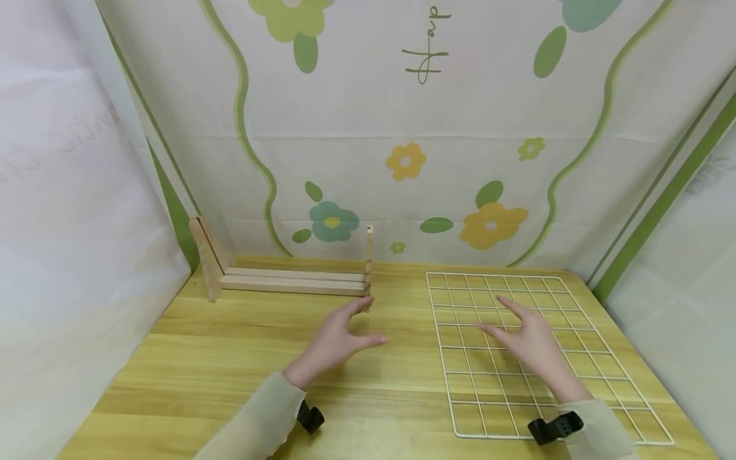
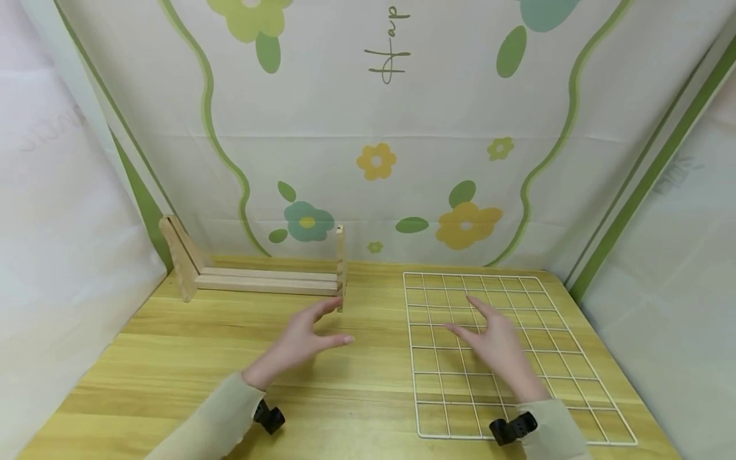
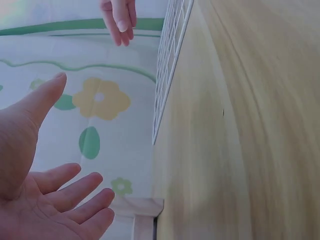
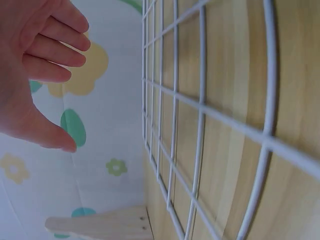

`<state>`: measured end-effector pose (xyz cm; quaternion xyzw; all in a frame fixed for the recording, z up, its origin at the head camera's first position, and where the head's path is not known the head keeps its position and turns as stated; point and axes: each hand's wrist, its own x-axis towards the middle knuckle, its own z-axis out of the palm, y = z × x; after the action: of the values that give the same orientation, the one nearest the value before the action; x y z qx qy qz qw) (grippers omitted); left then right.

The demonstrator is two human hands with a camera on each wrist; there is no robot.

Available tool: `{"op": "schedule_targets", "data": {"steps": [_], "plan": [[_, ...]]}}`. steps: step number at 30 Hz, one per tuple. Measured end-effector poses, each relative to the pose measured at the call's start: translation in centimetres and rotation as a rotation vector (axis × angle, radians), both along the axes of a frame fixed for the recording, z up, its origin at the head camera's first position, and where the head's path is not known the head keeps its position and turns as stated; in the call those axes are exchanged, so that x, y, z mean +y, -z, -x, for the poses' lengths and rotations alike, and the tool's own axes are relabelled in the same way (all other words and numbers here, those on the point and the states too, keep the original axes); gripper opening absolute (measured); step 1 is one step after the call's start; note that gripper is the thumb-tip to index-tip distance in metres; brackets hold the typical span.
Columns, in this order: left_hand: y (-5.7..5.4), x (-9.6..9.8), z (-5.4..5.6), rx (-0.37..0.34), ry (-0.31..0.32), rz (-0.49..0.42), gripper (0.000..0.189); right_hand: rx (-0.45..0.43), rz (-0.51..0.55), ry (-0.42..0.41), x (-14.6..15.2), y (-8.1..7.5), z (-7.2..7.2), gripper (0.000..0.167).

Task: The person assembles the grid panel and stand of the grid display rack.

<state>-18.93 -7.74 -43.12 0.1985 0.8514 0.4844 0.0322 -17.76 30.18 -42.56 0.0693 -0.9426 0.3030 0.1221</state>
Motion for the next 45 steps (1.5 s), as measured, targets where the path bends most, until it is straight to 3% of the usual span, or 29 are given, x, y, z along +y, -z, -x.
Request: {"op": "schedule_targets", "data": {"steps": [11, 25, 37, 45], "plan": [[0.7, 2.4, 0.2, -0.090, 0.049, -0.121, 0.083, -0.081, 0.043, 0.118, 3.9, 0.6, -0.5, 0.087], [2.3, 5.9, 0.2, -0.183, 0.085, -0.202, 0.079, -0.101, 0.059, 0.175, 7.6, -0.6, -1.3, 0.090], [3.2, 7.9, 0.1, -0.252, 0.150, -0.252, 0.075, -0.147, 0.112, 0.207, 11.1, 0.5, -1.2, 0.091], [3.7, 9.1, -0.3, -0.309, 0.187, -0.265, 0.071, -0.236, 0.147, 0.271, 13.5, 1.1, -1.2, 0.096]]}}
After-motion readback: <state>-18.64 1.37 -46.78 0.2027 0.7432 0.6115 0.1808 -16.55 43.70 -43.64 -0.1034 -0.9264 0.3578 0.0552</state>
